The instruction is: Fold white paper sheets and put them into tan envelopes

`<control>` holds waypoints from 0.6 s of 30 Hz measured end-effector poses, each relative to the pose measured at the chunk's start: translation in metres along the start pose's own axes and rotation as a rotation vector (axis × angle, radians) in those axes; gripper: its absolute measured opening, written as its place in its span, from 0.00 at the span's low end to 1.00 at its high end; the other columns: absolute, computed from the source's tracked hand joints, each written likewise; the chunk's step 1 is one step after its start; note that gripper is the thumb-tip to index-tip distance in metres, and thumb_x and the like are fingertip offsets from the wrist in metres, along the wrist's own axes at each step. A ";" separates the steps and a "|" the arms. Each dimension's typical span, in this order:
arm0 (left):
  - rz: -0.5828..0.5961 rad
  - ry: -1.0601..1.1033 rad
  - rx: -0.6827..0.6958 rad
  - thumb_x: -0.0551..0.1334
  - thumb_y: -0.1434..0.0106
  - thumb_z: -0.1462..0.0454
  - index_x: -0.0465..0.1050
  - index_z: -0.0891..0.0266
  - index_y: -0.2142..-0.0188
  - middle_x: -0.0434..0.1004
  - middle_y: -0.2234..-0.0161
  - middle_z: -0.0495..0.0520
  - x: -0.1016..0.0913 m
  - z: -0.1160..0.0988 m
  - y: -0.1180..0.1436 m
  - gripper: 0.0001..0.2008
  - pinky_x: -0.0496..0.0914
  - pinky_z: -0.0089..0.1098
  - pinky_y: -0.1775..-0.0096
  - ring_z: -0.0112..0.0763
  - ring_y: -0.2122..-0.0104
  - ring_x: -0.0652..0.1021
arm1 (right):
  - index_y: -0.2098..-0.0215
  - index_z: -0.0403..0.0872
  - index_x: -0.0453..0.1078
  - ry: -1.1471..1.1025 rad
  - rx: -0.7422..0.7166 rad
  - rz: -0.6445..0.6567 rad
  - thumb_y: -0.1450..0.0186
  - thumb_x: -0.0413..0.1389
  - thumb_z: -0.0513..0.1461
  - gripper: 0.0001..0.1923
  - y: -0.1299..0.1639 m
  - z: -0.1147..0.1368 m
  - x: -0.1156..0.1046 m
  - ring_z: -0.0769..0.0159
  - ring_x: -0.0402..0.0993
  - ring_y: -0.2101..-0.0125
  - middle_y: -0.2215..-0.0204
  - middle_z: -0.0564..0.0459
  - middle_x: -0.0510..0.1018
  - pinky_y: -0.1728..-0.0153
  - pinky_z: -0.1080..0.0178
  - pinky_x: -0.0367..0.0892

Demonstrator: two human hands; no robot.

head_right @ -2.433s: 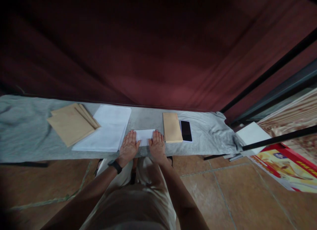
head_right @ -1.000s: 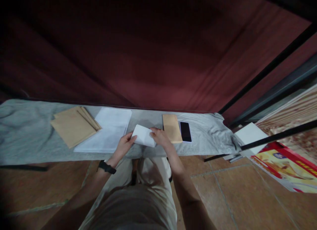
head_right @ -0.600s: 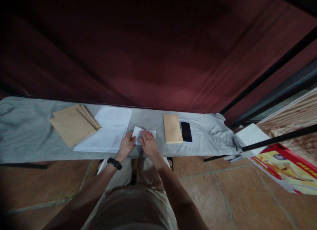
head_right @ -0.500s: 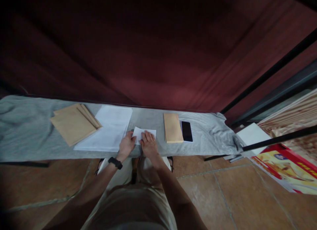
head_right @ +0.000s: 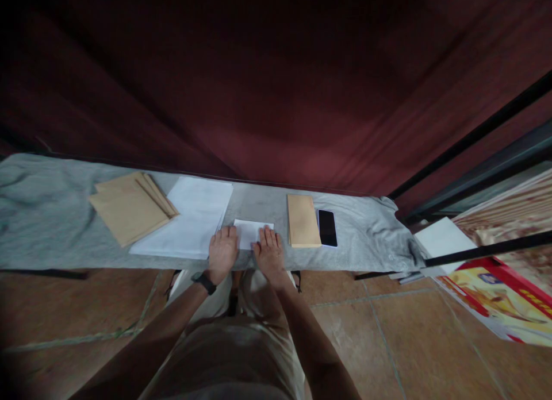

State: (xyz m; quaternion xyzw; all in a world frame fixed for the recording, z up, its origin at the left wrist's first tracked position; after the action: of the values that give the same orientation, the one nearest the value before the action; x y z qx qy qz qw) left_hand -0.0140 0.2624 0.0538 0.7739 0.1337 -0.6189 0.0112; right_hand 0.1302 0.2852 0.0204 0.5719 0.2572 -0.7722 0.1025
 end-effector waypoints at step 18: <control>0.017 0.103 0.186 0.50 0.28 0.58 0.56 0.67 0.30 0.50 0.28 0.66 0.044 -0.019 0.000 0.29 0.49 0.51 0.31 0.47 0.28 0.51 | 0.29 0.38 0.54 0.038 0.014 -0.003 0.24 0.41 0.40 0.27 0.006 -0.006 0.002 0.52 0.55 0.32 0.31 0.37 0.60 0.34 0.46 0.53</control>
State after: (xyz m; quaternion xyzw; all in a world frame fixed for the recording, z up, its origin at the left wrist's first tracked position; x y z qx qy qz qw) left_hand 0.0124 0.2744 0.0164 0.8035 0.0694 -0.5879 -0.0625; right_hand 0.1374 0.2831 0.0154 0.5868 0.2543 -0.7632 0.0925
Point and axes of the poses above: each hand's wrist, its own y-axis away from the middle knuckle, its own x-axis out of the palm, z = x × y, the point moved 8 cm from there along -y, towards the middle knuckle
